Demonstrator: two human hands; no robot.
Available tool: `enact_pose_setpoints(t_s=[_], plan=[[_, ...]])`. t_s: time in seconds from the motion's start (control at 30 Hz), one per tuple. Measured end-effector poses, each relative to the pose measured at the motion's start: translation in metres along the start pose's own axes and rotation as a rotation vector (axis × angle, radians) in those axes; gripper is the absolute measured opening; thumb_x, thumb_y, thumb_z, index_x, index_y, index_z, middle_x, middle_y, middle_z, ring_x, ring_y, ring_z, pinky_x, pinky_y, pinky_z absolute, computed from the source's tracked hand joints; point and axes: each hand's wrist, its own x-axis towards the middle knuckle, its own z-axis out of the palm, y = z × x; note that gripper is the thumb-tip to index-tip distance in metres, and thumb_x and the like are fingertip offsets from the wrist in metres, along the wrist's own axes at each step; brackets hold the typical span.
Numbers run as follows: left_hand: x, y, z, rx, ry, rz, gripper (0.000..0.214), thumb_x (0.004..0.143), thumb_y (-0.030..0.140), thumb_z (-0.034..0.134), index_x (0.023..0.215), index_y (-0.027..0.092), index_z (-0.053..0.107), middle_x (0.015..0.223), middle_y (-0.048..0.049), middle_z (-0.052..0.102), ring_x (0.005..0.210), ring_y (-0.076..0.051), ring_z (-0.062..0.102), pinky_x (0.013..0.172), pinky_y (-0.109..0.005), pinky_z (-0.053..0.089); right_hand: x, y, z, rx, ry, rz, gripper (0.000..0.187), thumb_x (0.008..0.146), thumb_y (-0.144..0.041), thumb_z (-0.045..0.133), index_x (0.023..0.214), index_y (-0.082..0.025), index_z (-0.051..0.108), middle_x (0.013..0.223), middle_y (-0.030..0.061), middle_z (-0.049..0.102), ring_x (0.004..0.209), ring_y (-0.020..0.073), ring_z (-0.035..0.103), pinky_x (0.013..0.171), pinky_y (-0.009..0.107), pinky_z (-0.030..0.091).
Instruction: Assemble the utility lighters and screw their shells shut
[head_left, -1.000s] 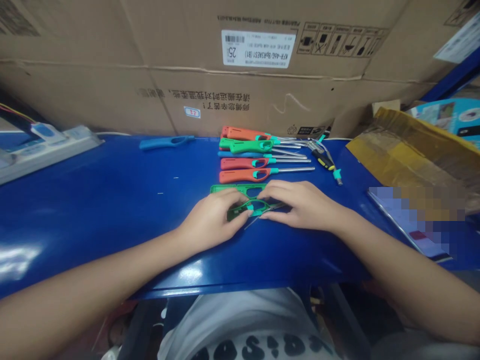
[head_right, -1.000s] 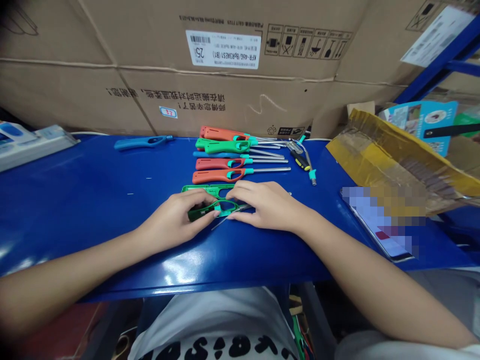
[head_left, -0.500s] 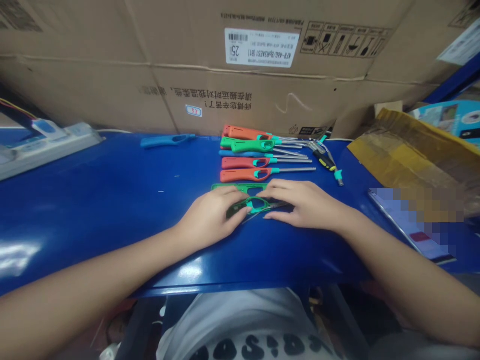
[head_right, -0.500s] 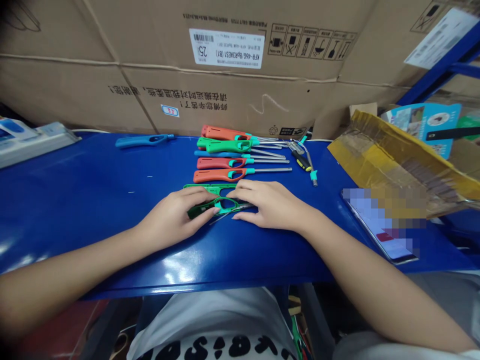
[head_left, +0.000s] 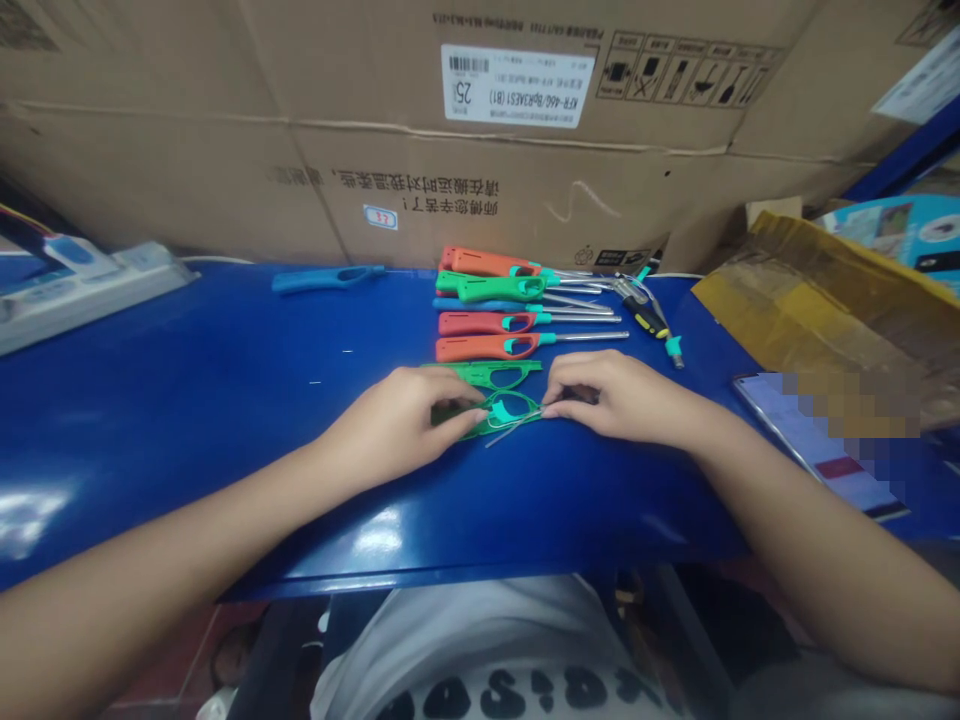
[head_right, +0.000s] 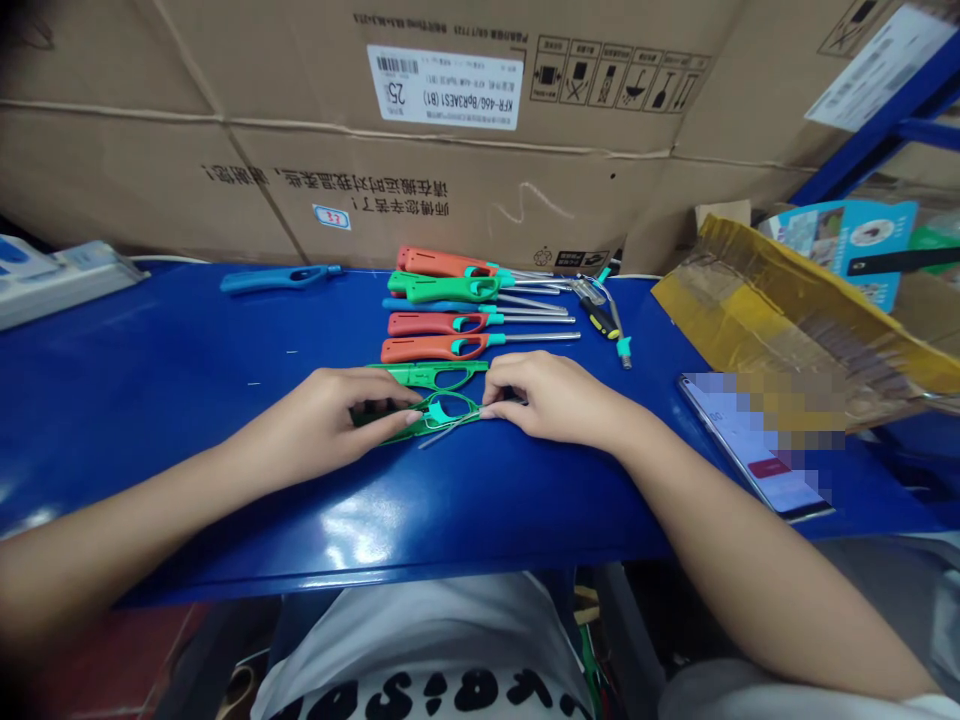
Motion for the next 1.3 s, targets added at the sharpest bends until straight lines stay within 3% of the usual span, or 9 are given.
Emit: enact_pose_setpoints(t_s=[0.27,0.6,0.83,1.17,1.3], plan=[[0.005,-0.002,0.007,-0.211,0.021,-0.085,0.014,0.087,0.033,0.072,0.087,0.02,0.079,0.087,-0.0026,0.077,0.076,-0.017,0.067,0.069,-0.027,0.05,-0.003,-0.007,-0.002,0.019,-0.049,0.029,0.009,0.089,-0.024,0.071,0.082,-0.019,0.07,0.086,0.0014,0.07,0.076,0.0137,0.06,0.066,0.026,0.038],[0.005,-0.009,0.0,-0.263,-0.084,-0.093,0.025,0.09,0.038,0.069,0.106,0.023,0.081,0.103,-0.0032,0.08,0.087,-0.02,0.073,0.075,-0.028,0.053,-0.004,-0.009,-0.01,0.002,-0.119,0.108,0.011,0.088,-0.027,0.071,0.082,-0.018,0.07,0.086,0.0012,0.07,0.075,0.0128,0.059,0.065,0.025,0.039],[0.007,-0.01,0.001,-0.328,-0.083,-0.089,0.019,0.087,0.032,0.07,0.096,0.021,0.083,0.095,-0.0043,0.08,0.082,-0.019,0.073,0.072,-0.029,0.054,-0.004,-0.01,-0.009,0.032,-0.136,0.158,0.011,0.087,-0.028,0.072,0.082,-0.018,0.069,0.078,-0.0006,0.067,0.067,0.011,0.054,0.061,0.024,0.037],[0.006,-0.009,-0.002,-0.404,-0.2,-0.241,0.022,0.079,0.035,0.076,0.094,0.022,0.084,0.091,-0.0036,0.082,0.076,-0.021,0.073,0.064,-0.03,0.053,-0.005,-0.012,-0.009,0.055,-0.158,0.106,0.011,0.087,-0.027,0.071,0.082,-0.018,0.069,0.083,-0.0004,0.067,0.068,0.0103,0.052,0.063,0.024,0.038],[0.003,-0.008,0.0,-0.387,-0.209,-0.236,0.023,0.081,0.037,0.074,0.097,0.024,0.084,0.094,-0.0024,0.082,0.079,-0.022,0.074,0.069,-0.031,0.056,-0.005,-0.013,-0.01,0.051,-0.17,0.112,0.013,0.087,-0.029,0.071,0.081,-0.018,0.069,0.077,-0.0015,0.064,0.062,0.0092,0.049,0.061,0.024,0.036]])
